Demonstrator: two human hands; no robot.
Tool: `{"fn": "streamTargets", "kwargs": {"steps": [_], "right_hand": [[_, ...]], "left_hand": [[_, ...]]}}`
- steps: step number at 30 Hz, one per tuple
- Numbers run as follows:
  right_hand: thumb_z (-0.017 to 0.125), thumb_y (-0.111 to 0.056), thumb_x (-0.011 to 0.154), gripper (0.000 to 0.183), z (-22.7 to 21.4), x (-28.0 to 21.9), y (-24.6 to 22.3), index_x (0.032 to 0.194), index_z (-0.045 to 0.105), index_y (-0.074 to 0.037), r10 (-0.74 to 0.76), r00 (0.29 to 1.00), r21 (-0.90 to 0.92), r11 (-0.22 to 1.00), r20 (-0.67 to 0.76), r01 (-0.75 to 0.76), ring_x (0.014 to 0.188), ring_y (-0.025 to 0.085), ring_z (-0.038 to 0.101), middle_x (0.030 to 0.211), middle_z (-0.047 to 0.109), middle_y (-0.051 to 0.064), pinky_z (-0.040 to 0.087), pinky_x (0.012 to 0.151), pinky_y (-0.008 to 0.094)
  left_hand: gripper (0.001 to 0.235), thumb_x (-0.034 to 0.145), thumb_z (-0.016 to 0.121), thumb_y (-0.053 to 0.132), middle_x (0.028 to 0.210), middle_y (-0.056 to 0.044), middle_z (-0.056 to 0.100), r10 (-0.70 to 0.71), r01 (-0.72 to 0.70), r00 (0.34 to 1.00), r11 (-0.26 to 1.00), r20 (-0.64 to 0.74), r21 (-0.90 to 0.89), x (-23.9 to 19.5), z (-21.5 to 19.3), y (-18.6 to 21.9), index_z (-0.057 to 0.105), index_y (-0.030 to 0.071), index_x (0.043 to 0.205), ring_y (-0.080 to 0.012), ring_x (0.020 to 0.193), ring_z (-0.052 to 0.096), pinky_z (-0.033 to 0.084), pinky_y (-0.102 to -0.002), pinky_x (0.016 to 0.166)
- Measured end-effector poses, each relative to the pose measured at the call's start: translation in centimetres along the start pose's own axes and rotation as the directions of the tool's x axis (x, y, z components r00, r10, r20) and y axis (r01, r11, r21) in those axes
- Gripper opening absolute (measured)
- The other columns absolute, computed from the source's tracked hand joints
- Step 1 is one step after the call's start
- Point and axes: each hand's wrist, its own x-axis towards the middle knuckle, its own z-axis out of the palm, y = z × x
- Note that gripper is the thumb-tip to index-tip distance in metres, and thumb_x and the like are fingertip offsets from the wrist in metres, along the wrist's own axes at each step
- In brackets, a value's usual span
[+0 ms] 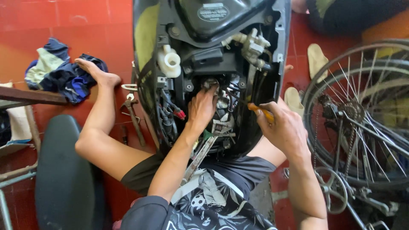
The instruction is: Cleaning and maintaining internal motorcycle engine components using a brush, wrench, and small tools.
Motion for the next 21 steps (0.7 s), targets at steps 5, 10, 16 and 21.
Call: {"fn": "streamTargets", "kwargs": {"steps": [5, 10, 16, 21], "right_hand": [[0.067, -0.036, 0.097, 0.023, 0.6, -0.3, 0.1, 0.114, 0.073, -0.024, 0.108, 0.993, 0.031, 0.994, 0.044, -0.109, 0.087, 0.043, 0.072, 0.086, 0.075, 0.014, 0.057, 0.076, 0.054], [0.061, -0.049, 0.097, 0.02, 4.9, -2.9, 0.6, 0.115, 0.068, -0.047, 0.23, 0.972, -0.043, 0.973, 0.042, -0.229, 0.078, 0.025, 0.076, 0.074, 0.073, -0.008, 0.059, 0.076, 0.041], [0.051, -0.042, 0.103, 0.033, 6.5, -6.2, -0.1, 0.132, 0.066, -0.038, 0.373, 0.905, 0.309, 0.853, 0.205, -0.422, 0.104, 0.032, 0.074, 0.101, 0.08, 0.006, 0.056, 0.092, 0.045], [0.051, -0.038, 0.104, 0.035, 6.0, -6.6, -0.7, 0.133, 0.068, -0.032, 0.386, 0.893, 0.404, 0.797, 0.23, -0.449, 0.109, 0.03, 0.073, 0.111, 0.078, 0.007, 0.057, 0.095, 0.043]], "left_hand": [[0.029, 0.098, 0.061, 0.029, 0.122, -0.01, 0.067, -0.004, 0.004, 1.0, 1.0, 0.007, -0.013, 2.0, 1.3, -0.2, 0.068, 0.028, 0.126, -0.0471, 0.094, 0.073, 0.061, -0.058, 0.081], [0.03, 0.098, 0.064, 0.028, 0.126, -0.012, 0.064, 0.034, -0.034, 0.999, 0.999, 0.001, -0.04, 2.0, 2.0, -1.3, 0.067, 0.026, 0.127, -0.0502, 0.098, 0.071, 0.06, -0.061, 0.085], [0.028, 0.097, 0.065, 0.032, 0.121, -0.01, 0.064, 0.054, -0.054, 0.998, 0.998, -0.015, -0.037, 2.3, 2.9, -1.7, 0.067, 0.028, 0.125, -0.046, 0.1, 0.072, 0.061, -0.058, 0.082], [0.029, 0.096, 0.068, 0.026, 0.12, -0.014, 0.062, 0.088, -0.091, 0.994, 0.995, -0.066, -0.041, 2.7, 4.8, -3.5, 0.064, 0.019, 0.124, -0.0461, 0.102, 0.07, 0.061, -0.058, 0.08]]}}
